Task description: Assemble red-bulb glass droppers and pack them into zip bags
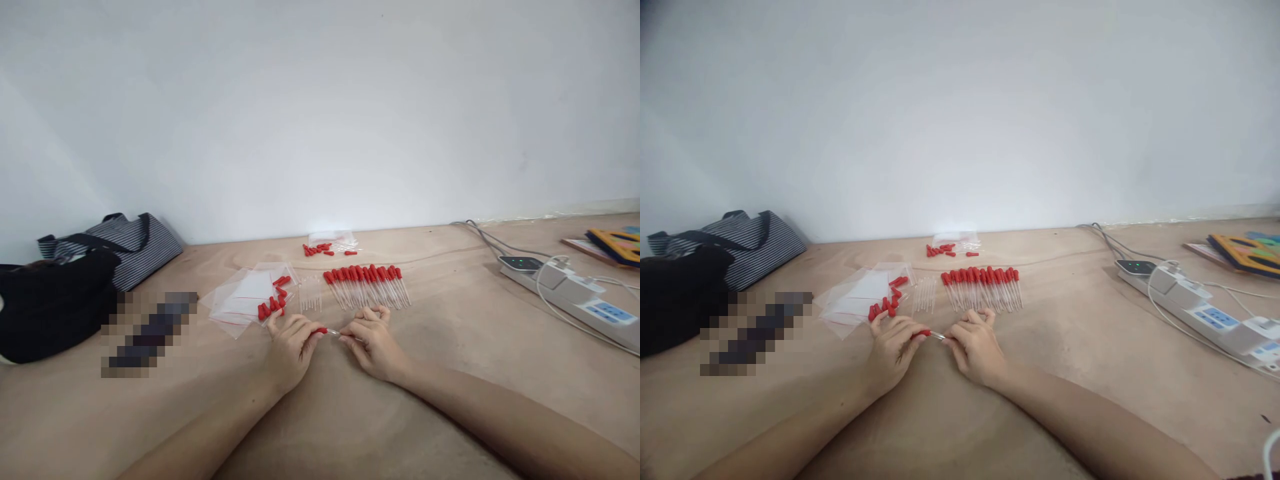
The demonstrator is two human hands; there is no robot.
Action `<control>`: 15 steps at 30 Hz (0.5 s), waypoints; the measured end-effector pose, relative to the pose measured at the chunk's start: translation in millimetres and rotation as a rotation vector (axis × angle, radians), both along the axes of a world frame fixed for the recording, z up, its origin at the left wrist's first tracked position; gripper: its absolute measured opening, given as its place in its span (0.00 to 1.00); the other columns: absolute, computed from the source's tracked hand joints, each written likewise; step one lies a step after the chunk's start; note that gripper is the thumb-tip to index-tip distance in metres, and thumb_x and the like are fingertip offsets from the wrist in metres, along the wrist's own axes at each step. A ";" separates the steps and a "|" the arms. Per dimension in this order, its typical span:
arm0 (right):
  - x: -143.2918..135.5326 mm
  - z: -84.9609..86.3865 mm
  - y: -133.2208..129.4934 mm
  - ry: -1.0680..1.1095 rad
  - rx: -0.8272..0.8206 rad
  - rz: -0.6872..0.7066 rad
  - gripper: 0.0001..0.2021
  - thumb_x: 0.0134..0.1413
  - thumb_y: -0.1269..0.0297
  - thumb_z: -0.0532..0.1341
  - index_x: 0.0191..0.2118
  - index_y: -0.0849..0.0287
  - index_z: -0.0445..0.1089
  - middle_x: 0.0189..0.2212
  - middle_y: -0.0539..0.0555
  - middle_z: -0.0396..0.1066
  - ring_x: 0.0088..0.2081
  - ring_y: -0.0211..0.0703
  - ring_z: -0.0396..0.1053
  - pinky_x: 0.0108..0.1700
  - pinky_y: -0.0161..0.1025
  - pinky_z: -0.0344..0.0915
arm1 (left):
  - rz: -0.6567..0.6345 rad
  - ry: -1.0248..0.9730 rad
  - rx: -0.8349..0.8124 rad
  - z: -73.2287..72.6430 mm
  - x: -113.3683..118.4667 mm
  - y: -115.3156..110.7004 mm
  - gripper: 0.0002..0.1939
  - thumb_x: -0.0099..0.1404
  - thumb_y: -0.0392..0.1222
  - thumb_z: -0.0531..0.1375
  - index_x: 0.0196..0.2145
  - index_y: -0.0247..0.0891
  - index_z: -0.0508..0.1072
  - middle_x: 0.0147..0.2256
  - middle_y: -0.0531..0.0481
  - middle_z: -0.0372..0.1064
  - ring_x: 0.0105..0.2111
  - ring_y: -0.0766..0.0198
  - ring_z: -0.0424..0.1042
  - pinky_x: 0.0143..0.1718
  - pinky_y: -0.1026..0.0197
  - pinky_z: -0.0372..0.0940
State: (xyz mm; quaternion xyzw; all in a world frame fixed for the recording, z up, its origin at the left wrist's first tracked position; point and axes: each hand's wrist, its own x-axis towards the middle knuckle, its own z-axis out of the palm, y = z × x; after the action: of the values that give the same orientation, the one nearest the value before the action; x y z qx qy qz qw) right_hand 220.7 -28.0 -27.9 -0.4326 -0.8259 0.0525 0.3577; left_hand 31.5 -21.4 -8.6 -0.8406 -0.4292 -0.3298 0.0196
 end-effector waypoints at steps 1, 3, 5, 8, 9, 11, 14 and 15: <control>0.1 0.1 0.3 0.007 0.000 0.015 0.09 0.55 0.65 0.51 0.30 0.57 0.67 0.23 0.49 0.69 0.34 0.38 0.60 0.45 0.43 0.41 | -0.006 -0.001 -0.009 -0.1 0.1 -0.1 0.10 0.63 0.40 0.49 0.30 0.42 0.70 0.27 0.53 0.72 0.33 0.62 0.68 0.52 0.47 0.38; 0.8 0.3 1.5 -0.009 0.017 0.037 0.08 0.55 0.66 0.52 0.30 0.57 0.67 0.23 0.48 0.69 0.34 0.38 0.60 0.44 0.43 0.41 | -0.023 0.000 -0.030 0.0 0.0 -0.2 0.11 0.63 0.40 0.49 0.29 0.42 0.70 0.27 0.54 0.71 0.33 0.62 0.68 0.51 0.47 0.39; 2.1 0.6 3.2 -0.049 0.054 0.054 0.08 0.54 0.67 0.52 0.30 0.57 0.68 0.23 0.48 0.68 0.35 0.38 0.60 0.44 0.43 0.41 | -0.045 0.006 -0.054 0.6 -0.1 -0.3 0.10 0.63 0.40 0.49 0.28 0.41 0.69 0.26 0.54 0.71 0.32 0.63 0.67 0.51 0.48 0.39; 3.7 1.3 5.1 -0.106 0.133 0.070 0.08 0.53 0.69 0.52 0.30 0.56 0.68 0.23 0.48 0.68 0.36 0.39 0.60 0.44 0.44 0.40 | -0.073 0.008 -0.083 0.9 -0.5 -0.2 0.10 0.63 0.39 0.49 0.28 0.41 0.68 0.26 0.55 0.70 0.32 0.63 0.67 0.51 0.48 0.39; 3.9 1.7 5.3 -0.117 0.153 0.069 0.09 0.53 0.70 0.52 0.30 0.56 0.68 0.23 0.48 0.68 0.36 0.39 0.60 0.45 0.45 0.40 | -0.078 0.006 -0.087 0.7 -0.6 0.1 0.10 0.63 0.39 0.49 0.28 0.41 0.68 0.26 0.55 0.70 0.32 0.63 0.67 0.51 0.48 0.38; 3.5 2.4 5.0 -0.123 0.167 0.054 0.09 0.53 0.70 0.52 0.30 0.56 0.68 0.23 0.48 0.68 0.35 0.39 0.59 0.45 0.45 0.39 | -0.081 -0.004 -0.085 -0.1 -0.7 1.0 0.10 0.63 0.39 0.50 0.28 0.41 0.68 0.26 0.55 0.70 0.32 0.64 0.67 0.51 0.48 0.38; 1.2 3.1 3.5 -0.102 0.152 0.036 0.08 0.53 0.68 0.52 0.29 0.56 0.68 0.22 0.48 0.68 0.35 0.39 0.59 0.45 0.46 0.39 | -0.088 -0.027 -0.062 -1.2 -0.5 2.1 0.08 0.62 0.39 0.51 0.27 0.41 0.68 0.26 0.55 0.70 0.31 0.64 0.67 0.51 0.47 0.38; 0.1 3.2 3.0 -0.091 0.147 0.032 0.08 0.53 0.68 0.52 0.29 0.57 0.68 0.23 0.48 0.68 0.35 0.39 0.59 0.45 0.45 0.39 | -0.094 -0.033 -0.052 -1.3 -0.3 2.0 0.08 0.62 0.39 0.51 0.27 0.41 0.68 0.26 0.55 0.70 0.31 0.64 0.67 0.51 0.47 0.37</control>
State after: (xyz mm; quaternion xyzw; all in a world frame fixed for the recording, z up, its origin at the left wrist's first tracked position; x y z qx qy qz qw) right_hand 220.8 -25.0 -24.8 -0.3937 -0.8499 -0.0223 0.3496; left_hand 31.2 -19.4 -9.9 -0.8546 -0.3977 -0.3330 -0.0247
